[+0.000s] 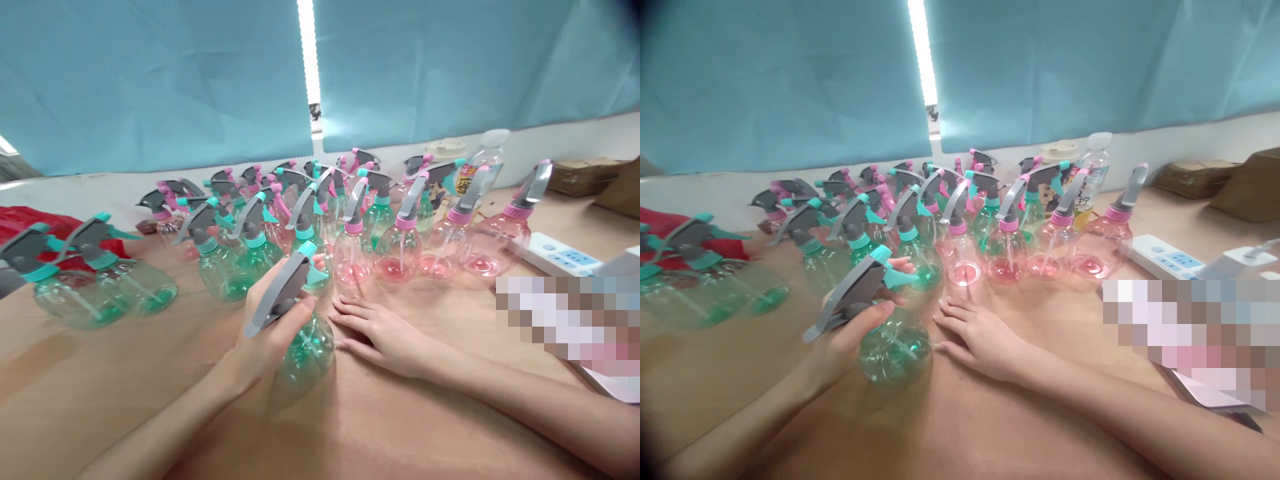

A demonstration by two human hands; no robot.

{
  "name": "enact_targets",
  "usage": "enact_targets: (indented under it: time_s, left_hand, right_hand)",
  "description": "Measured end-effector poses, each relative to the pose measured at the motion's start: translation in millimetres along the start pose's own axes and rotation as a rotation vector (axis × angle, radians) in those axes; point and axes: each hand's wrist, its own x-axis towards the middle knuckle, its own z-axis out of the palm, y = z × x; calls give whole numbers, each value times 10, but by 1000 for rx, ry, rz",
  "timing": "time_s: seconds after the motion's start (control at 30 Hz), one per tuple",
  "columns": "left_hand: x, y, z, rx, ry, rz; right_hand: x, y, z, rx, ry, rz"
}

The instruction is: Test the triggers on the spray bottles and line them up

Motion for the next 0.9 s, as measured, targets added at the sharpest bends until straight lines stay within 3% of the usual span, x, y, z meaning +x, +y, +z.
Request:
enact_targets:
  time_s: [0.33, 0.6, 0.9]
  left_hand:
    - [5, 20, 31, 42, 96, 55]
    - [-9, 18, 49, 26, 141, 19]
    - [-1, 14, 46, 30, 121, 26]
  right_hand:
    - [7, -11, -18, 9, -12, 4]
    - [8, 0, -11, -16, -13, 2]
    - [7, -6, -13, -8, -7, -6]
